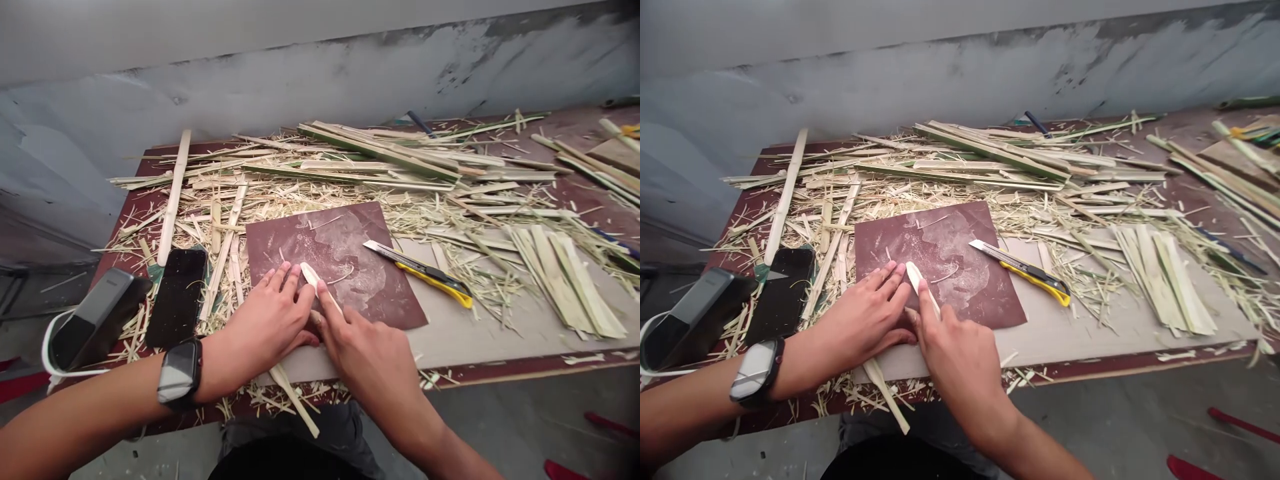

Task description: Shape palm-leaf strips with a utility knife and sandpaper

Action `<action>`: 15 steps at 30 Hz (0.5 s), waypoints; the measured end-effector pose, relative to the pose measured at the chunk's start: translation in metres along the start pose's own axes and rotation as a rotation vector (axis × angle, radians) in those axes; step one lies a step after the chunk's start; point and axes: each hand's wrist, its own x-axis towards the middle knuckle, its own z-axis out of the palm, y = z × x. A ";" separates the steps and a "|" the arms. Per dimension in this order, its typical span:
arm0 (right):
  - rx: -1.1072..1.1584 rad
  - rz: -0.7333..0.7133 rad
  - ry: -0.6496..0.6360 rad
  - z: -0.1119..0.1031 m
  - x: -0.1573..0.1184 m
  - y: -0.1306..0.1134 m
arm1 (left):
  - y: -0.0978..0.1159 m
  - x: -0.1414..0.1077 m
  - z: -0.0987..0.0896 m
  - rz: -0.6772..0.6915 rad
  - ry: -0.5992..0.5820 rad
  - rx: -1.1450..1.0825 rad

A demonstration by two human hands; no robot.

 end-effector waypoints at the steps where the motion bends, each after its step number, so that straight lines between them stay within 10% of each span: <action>1: 0.001 0.004 -0.029 -0.001 0.002 -0.001 | 0.000 0.000 0.000 -0.001 0.006 0.003; 15: 0.011 0.011 -0.026 -0.002 0.005 -0.002 | -0.001 0.001 -0.001 0.004 -0.012 0.006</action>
